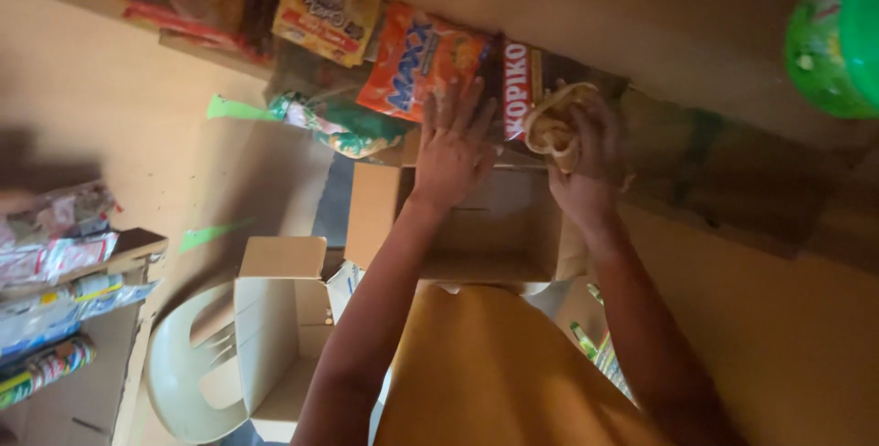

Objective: Wiping grocery products with a cloth and organizing them into boxes or on shelves.

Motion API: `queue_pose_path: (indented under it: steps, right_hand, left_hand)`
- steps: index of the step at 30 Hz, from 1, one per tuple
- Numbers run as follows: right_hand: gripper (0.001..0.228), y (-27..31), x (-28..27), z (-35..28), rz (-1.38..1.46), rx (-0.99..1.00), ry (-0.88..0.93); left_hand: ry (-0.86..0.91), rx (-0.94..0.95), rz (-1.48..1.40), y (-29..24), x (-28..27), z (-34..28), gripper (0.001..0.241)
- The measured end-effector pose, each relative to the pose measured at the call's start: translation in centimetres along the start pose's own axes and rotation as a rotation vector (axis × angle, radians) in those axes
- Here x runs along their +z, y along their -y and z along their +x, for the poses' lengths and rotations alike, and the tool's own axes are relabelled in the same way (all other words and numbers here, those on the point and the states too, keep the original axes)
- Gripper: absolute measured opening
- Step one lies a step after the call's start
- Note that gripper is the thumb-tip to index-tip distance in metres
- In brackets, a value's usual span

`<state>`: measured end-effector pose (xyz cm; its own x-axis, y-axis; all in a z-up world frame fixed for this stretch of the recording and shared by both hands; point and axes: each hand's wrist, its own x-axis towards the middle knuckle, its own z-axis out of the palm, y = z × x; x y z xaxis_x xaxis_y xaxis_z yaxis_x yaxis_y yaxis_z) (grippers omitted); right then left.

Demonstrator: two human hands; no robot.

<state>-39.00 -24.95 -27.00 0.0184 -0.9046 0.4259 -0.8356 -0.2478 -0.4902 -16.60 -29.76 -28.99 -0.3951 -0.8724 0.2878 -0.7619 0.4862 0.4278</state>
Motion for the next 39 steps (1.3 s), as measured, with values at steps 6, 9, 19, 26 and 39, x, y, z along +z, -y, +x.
queue_pose_path:
  steps: [6, 9, 19, 26, 39]
  right_hand:
    - [0.07, 0.1, -0.2, 0.3, -0.009, 0.013, 0.054]
    - [0.07, 0.2, -0.1, 0.5, -0.053, -0.022, 0.034]
    - [0.066, -2.1, 0.7, 0.0, 0.11, -0.034, 0.006]
    - [0.047, -5.9, 1.9, 0.0, 0.299, 0.395, 0.073]
    - [0.043, -1.3, -0.2, 4.0, 0.464, 0.478, 0.097]
  left_hand:
    - [-0.048, -0.038, -0.254, 0.8, -1.9, 0.5, 0.063]
    - [-0.132, 0.038, -0.298, 2.3, -0.5, -0.2, 0.062]
    - [-0.221, -0.094, -0.395, 3.2, -2.0, -0.8, 0.053]
    - [-0.511, -0.364, -0.049, 6.0, -2.1, -1.6, 0.065]
    - [-0.378, -0.628, -0.909, 8.2, 0.6, -0.3, 0.044]
